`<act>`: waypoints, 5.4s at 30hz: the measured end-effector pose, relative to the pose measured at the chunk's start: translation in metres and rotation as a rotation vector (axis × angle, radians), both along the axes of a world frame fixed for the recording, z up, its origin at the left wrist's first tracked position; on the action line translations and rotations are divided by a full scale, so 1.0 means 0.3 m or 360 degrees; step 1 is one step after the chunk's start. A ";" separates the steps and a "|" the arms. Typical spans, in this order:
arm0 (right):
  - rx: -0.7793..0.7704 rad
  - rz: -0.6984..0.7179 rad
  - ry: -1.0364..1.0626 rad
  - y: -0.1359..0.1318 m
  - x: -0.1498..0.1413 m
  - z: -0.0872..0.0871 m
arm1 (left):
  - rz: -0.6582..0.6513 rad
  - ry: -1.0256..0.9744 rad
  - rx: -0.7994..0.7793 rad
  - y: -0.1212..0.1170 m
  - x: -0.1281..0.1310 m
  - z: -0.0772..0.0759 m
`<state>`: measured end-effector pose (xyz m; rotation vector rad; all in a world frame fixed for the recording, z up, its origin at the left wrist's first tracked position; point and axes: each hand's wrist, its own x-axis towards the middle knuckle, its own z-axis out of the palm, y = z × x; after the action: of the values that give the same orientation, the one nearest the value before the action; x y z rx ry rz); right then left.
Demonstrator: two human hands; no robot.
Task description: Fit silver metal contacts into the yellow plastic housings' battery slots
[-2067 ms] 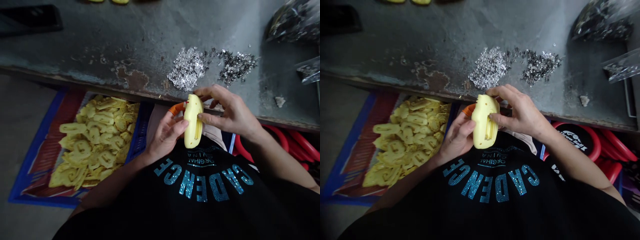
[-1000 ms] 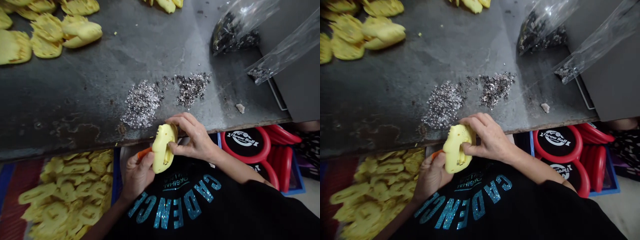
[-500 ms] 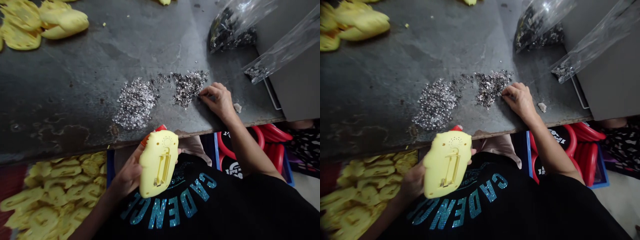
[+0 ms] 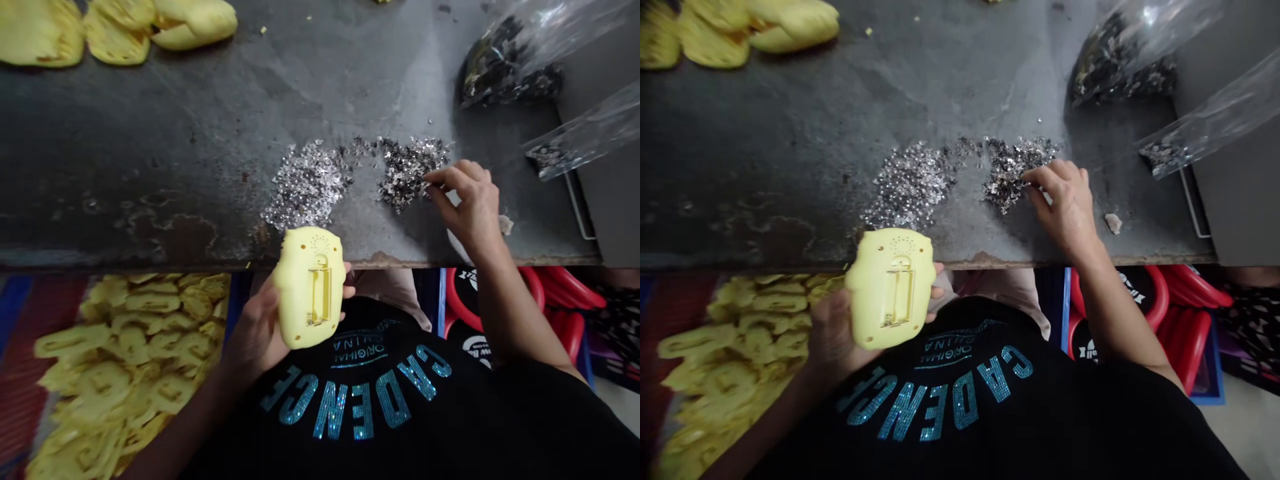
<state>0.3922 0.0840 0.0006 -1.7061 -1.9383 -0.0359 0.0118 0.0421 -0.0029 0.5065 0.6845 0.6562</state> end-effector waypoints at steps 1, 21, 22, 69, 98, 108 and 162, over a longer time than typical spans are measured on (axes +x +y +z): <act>0.0020 0.0029 -0.0069 0.013 -0.044 -0.002 | 0.0009 -0.0006 0.0027 -0.003 -0.002 0.000; -0.0166 0.0238 0.0150 -0.171 -0.170 -0.015 | 0.0061 -0.0034 0.0037 -0.016 -0.021 -0.011; -0.0196 0.0257 0.0113 -0.167 -0.186 -0.018 | 0.0040 -0.0043 0.0036 -0.016 -0.024 -0.015; -0.0383 0.0308 -0.0205 0.005 -0.199 0.008 | 0.0068 -0.0091 -0.0031 -0.050 -0.027 -0.024; -0.0208 -0.0109 -0.0226 -0.053 -0.118 -0.029 | 0.0060 0.0084 0.0004 -0.059 -0.001 -0.016; -0.0244 -0.0025 -0.0149 -0.084 -0.089 0.016 | 0.0023 -0.0022 -0.0028 -0.060 -0.035 -0.050; -0.0469 0.0283 -0.0091 0.079 -0.297 0.071 | 0.0247 -0.0122 0.0085 -0.061 -0.039 -0.026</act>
<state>0.3031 0.1075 0.0219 -1.7194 -2.2193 0.2828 0.0002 0.0239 -0.0106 0.4781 0.6394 0.8377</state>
